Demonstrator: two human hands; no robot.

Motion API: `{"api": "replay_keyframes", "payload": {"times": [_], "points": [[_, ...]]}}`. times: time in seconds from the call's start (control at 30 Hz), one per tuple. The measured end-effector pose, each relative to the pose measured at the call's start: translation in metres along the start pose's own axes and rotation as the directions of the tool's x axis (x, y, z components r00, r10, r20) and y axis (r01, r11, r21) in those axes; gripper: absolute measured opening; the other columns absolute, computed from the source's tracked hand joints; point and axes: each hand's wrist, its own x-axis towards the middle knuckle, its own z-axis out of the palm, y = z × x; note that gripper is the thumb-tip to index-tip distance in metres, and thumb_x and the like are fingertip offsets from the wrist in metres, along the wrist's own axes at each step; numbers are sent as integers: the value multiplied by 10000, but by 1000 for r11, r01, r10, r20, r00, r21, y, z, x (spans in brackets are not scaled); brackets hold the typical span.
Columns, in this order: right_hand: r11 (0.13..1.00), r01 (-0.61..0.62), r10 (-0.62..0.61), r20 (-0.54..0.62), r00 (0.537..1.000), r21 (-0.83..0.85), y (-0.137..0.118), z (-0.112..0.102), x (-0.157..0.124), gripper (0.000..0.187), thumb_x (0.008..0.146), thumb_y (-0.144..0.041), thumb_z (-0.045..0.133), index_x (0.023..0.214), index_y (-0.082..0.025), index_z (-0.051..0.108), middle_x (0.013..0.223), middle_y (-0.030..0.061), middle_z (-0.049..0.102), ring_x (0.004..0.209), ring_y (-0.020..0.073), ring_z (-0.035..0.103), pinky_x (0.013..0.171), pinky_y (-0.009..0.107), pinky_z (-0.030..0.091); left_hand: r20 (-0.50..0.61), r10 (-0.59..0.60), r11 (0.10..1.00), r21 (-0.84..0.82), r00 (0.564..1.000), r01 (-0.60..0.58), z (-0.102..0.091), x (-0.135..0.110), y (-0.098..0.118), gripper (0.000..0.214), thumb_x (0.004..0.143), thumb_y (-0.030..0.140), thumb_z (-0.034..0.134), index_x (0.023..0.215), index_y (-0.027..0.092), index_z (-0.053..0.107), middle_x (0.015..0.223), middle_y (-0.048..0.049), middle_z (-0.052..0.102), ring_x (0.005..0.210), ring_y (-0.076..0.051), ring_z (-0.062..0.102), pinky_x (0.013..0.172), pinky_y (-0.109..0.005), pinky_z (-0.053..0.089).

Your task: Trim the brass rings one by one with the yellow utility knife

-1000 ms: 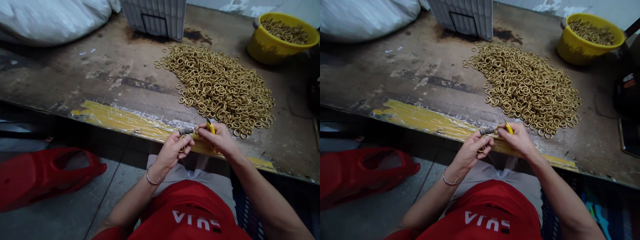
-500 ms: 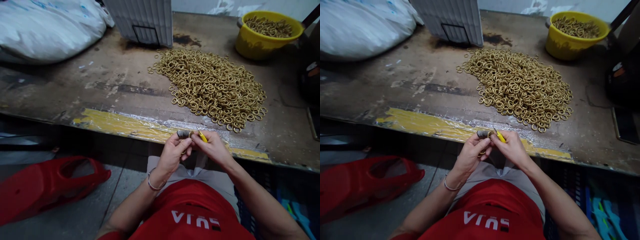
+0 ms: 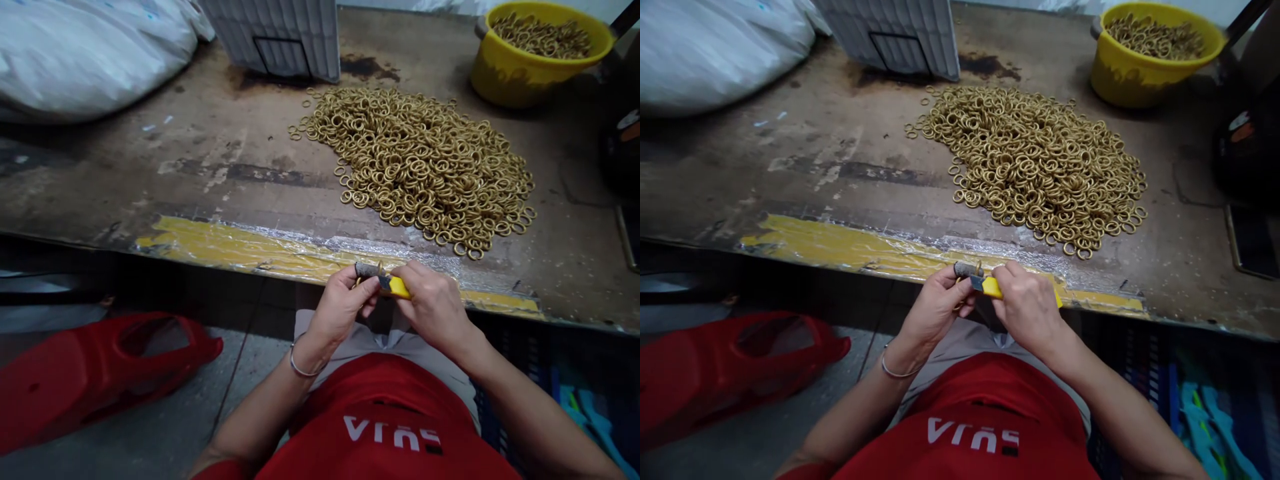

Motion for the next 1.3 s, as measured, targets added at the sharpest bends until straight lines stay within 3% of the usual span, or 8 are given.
{"api": "replay_keyframes", "payload": {"times": [0.23, 0.4, 0.57, 0.77, 1.0, 1.1, 1.2, 1.3], "points": [[989, -28, 32, 25, 999, -146, -3, 5, 3, 165, 886, -167, 532, 943, -168, 687, 896, 78, 698, 693, 185, 610, 615, 299, 353, 39, 38, 982, 182, 999, -45, -7, -2, 2, 343, 790, 436, 779, 769, 149, 593, 557, 53, 518, 421, -49, 422, 407, -175, 329], [975, -46, 74, 125, 989, -216, -3, 6, 13, 198, 845, -101, 539, 975, -169, 672, 937, 90, 717, 725, 199, 636, 604, 308, 333, 73, 111, 950, 285, 991, -127, -14, -4, 3, 253, 853, 386, 718, 818, 158, 615, 598, 51, 497, 480, -60, 412, 459, -189, 337], [878, -296, 335, 41, 941, -377, 22, -3, 34, 191, 876, -102, 511, 978, -156, 662, 940, 123, 735, 742, 219, 646, 593, 318, 298, 210, 147, 904, 368, 967, -217, -13, -20, 13, 194, 819, 287, 731, 722, 161, 621, 621, 20, 534, 524, -79, 420, 490, -213, 335], [924, -178, 173, -46, 984, -339, 30, -1, 78, 197, 878, -129, 533, 1012, -158, 674, 1041, 114, 697, 798, 211, 634, 611, 317, 317, 232, -81, 996, 40, 969, 74, -14, -14, 0, 438, 797, 550, 728, 711, 173, 521, 574, 34, 472, 461, -58, 359, 401, -189, 209], [904, -138, 139, -28, 990, -405, 24, 14, 144, 276, 950, -111, 447, 1082, -89, 689, 1066, 178, 685, 765, 209, 621, 604, 320, 319, 313, -79, 963, -220, 946, 153, -22, -5, -3, 335, 802, 456, 727, 894, 171, 576, 592, 34, 501, 450, -67, 400, 388, -183, 189], [911, -132, 151, 19, 988, -391, 26, 13, 147, 327, 931, -65, 417, 1094, -78, 700, 1067, 188, 697, 774, 210, 613, 634, 315, 345, 333, -101, 945, -262, 938, 195, -26, -3, -2, 354, 812, 489, 690, 817, 148, 596, 609, 0, 539, 444, -72, 438, 366, -189, 206], [940, -133, 143, 10, 990, -315, 29, 6, 134, 221, 893, -137, 519, 976, -105, 722, 970, 151, 714, 750, 204, 596, 642, 312, 338, 265, -147, 950, -230, 953, 211, -25, 0, -1, 412, 791, 528, 735, 797, 135, 608, 643, -9, 571, 441, -66, 462, 340, -170, 199], [982, -176, 174, -25, 984, -73, 35, -2, 111, 189, 879, -244, 562, 785, -147, 694, 720, 59, 656, 638, 158, 519, 610, 295, 313, 167, -149, 969, -169, 975, 177, -21, 4, 0, 385, 765, 458, 802, 791, 135, 593, 647, 10, 587, 426, -46, 453, 329, -145, 195]]}}
